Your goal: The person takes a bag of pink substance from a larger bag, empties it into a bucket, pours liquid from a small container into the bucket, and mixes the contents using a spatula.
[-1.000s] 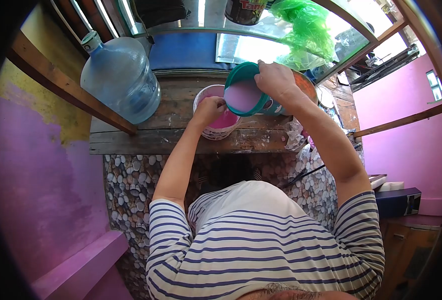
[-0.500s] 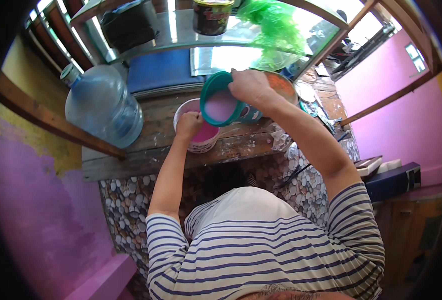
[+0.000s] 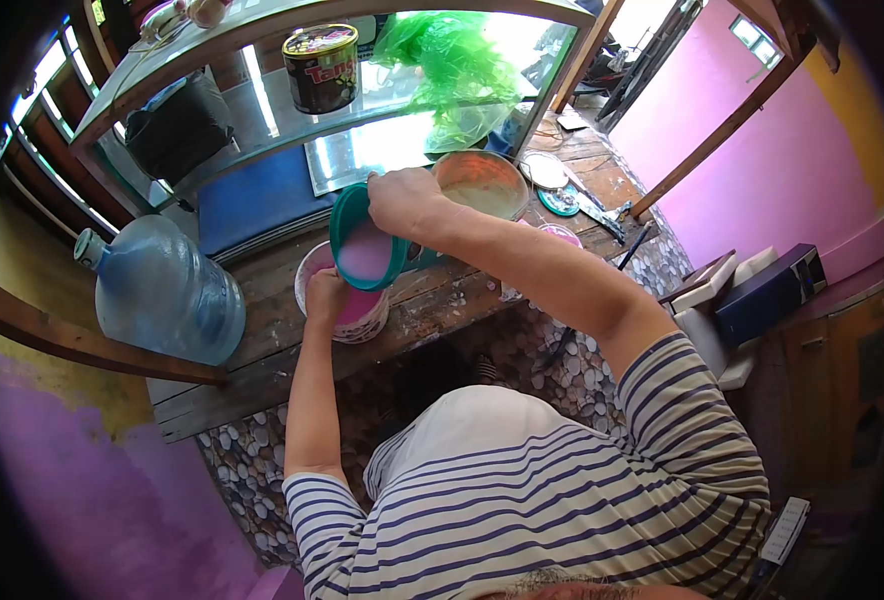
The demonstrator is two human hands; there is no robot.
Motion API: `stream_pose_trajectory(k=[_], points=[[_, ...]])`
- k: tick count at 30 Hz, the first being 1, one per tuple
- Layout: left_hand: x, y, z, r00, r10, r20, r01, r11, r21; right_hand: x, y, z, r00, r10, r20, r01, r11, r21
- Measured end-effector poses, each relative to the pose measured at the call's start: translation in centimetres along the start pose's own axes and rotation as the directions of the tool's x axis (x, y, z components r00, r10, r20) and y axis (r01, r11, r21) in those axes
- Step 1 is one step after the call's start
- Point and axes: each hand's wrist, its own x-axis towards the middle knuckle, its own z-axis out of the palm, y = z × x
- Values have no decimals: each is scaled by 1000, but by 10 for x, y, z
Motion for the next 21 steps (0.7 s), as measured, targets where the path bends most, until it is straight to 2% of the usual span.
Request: stream_pose_trajectory(k=[1,3,5,11,14,17,19,21], points=[[0,-1,1,1000,-9,0,9,1000,4,2,-2,1,1000,-4,12,4,1000,4],[-3,-5,3,984,179,-25,-180,983,-47,1,-4,4,1000,-6,12,6,1000,12],[-5,-3,-1,978,205,-39,-207,976,-61,-1,-6,0,1000,5,22,-5,1000,12],[-6,1,-5,980,184,-75,-185,983,-9,5,-5,7,1000,-6,6,6,1000,-30],[4,-12,5,995,90,-32,-88,994,68,6,-5,6,1000,-9,27,10,999,-50],[10,-28,16,991,101,-85,-93,992,90,8,-5,8,1000,-8,6,9,999,-54],[2,-20,9,975,202,-88,-196,978,73,7,-6,7,1000,-21,3,21,997,-79],[-1,-15,4,977,198,-77,-196,980,34,7,-7,5,1000,-18,8,19,996,-82]])
